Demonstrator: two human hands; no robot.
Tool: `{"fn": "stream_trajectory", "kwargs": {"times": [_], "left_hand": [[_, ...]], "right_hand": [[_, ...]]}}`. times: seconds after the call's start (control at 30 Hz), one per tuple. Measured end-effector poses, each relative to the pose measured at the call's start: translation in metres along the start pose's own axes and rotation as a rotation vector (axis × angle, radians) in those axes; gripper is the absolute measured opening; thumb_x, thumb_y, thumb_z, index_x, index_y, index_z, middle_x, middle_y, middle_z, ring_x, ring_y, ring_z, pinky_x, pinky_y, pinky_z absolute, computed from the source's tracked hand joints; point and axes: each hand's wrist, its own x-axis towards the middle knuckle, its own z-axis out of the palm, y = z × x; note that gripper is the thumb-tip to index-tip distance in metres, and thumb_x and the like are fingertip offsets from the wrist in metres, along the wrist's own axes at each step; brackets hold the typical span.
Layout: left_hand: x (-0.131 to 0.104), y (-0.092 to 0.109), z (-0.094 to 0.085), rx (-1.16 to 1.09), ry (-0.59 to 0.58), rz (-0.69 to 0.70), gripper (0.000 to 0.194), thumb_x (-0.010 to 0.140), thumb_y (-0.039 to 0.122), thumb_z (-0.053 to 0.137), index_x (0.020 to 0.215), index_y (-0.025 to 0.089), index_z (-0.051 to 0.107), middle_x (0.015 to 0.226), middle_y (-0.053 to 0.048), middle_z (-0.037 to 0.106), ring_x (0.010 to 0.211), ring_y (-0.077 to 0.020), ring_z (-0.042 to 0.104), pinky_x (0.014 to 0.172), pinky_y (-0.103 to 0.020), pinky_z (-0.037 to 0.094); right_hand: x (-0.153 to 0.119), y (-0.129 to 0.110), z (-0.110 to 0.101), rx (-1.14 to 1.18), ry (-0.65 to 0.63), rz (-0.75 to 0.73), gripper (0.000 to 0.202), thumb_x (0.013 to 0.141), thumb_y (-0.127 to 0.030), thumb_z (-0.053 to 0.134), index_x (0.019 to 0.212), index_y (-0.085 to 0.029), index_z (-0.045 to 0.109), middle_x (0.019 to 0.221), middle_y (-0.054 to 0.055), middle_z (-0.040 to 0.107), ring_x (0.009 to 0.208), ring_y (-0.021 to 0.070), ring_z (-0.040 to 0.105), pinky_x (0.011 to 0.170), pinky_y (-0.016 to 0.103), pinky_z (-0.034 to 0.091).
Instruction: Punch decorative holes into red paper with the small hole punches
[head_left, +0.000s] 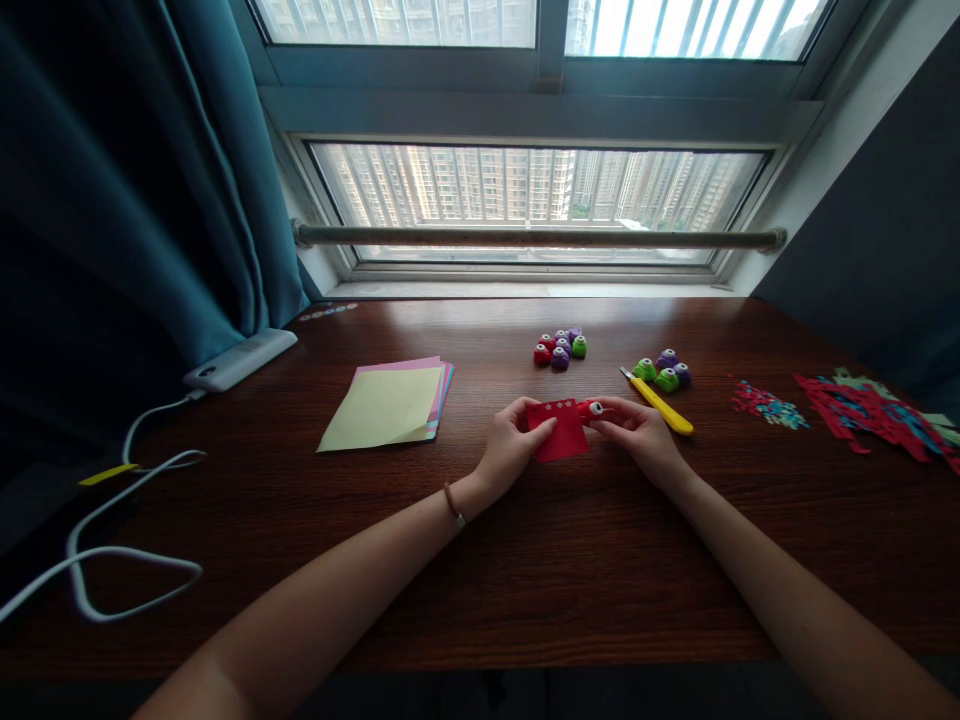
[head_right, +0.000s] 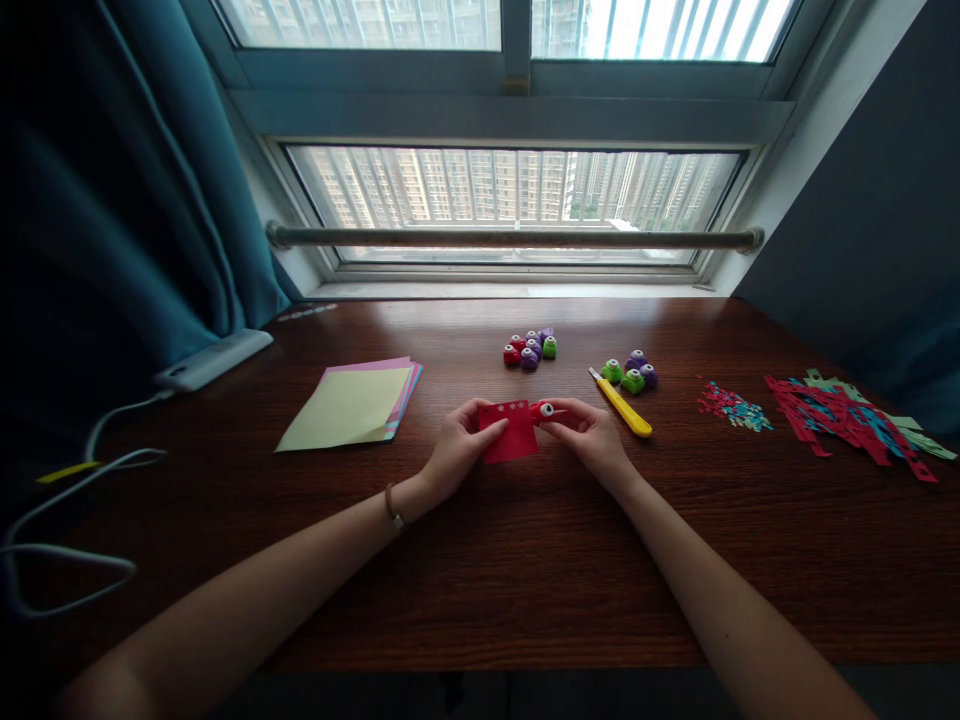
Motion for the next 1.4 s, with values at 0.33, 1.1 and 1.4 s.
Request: {"fn": "stream_trajectory", "kwargs": {"times": [0.33, 1.1, 1.4], "left_hand": [[0.0012, -0.0046, -0.0017, 0.053, 0.016, 0.020, 0.027, 0.069, 0.033, 0.065, 0.085, 0.015, 0.051, 0.077, -0.001, 0.057, 0.068, -0.0121, 0.053, 0.061, -0.022, 0.044], [0.0007, -0.0040, -0.0016, 0.157, -0.027, -0.016, 0.025, 0.069, 0.031, 0.064, 0.082, 0.013, 0.053, 0.072, 0.000, 0.057, 0.064, -0.0106, 0.052, 0.057, -0.019, 0.041], [-0.0010, -0.0054, -0.0008, 0.206, -0.086, 0.008, 0.023, 0.070, 0.029, 0.062, 0.083, 0.014, 0.052, 0.075, -0.001, 0.058, 0.068, -0.0124, 0.054, 0.060, -0.021, 0.042]], "right_hand": [[0.0001, -0.0017, -0.0005, -0.041, 0.000, -0.013, 0.035, 0.067, -0.031, 0.070, 0.099, -0.019, 0.063, 0.097, 0.006, 0.065, 0.091, 0.0218, 0.061, 0.086, 0.037, 0.048], [-0.0012, -0.0009, -0.0041, -0.292, -0.031, -0.092, 0.031, 0.068, -0.030, 0.067, 0.097, -0.017, 0.063, 0.096, 0.007, 0.063, 0.086, 0.0204, 0.061, 0.078, 0.032, 0.052], [-0.0027, 0.0005, -0.0049, -0.389, -0.101, -0.145, 0.027, 0.070, -0.028, 0.067, 0.094, -0.017, 0.064, 0.091, 0.006, 0.063, 0.081, 0.0187, 0.061, 0.075, 0.032, 0.053]]}}
